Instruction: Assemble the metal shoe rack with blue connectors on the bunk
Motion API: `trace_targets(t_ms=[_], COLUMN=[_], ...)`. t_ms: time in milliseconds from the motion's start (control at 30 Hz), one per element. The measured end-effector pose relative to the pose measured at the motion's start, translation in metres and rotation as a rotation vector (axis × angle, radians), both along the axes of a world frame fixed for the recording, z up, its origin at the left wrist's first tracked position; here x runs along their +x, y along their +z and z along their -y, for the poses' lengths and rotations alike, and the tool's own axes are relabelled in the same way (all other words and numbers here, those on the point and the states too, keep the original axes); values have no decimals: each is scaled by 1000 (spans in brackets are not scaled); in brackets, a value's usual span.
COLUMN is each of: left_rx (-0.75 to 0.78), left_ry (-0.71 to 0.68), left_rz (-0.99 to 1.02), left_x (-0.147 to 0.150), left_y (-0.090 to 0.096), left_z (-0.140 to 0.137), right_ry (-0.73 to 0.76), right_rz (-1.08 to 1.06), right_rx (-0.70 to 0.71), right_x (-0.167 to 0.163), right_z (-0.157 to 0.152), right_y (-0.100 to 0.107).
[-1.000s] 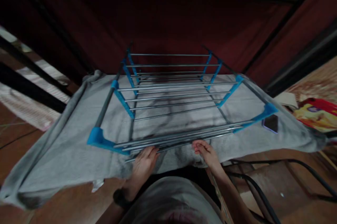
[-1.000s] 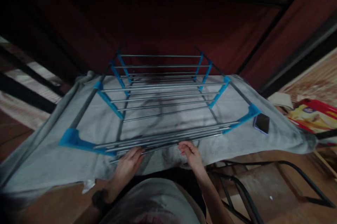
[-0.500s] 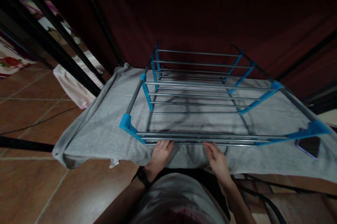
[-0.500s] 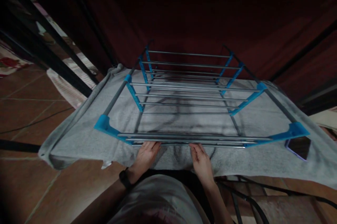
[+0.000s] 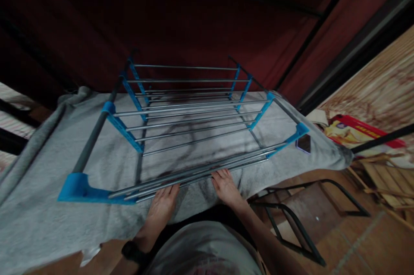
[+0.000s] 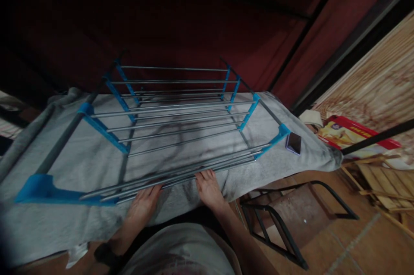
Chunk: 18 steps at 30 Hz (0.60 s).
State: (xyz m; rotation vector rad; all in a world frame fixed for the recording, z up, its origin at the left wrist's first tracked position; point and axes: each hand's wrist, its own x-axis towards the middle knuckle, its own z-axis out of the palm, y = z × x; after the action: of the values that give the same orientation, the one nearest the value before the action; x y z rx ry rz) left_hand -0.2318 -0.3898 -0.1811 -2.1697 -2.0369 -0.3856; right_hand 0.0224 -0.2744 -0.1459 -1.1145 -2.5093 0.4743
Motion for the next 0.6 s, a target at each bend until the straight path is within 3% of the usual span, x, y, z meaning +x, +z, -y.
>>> trace_targets(t_ms=[367, 600], left_rx=[41, -53], left_ry=[-18, 5], left_rz=[80, 129], left_x=[4, 13], left_y=[1, 8], left_z=[4, 3], right_ry=[112, 97], right_rz=[69, 41], right_rx=[-8, -21], right_x=[8, 14], right_z=[-16, -15], right_y=[6, -9])
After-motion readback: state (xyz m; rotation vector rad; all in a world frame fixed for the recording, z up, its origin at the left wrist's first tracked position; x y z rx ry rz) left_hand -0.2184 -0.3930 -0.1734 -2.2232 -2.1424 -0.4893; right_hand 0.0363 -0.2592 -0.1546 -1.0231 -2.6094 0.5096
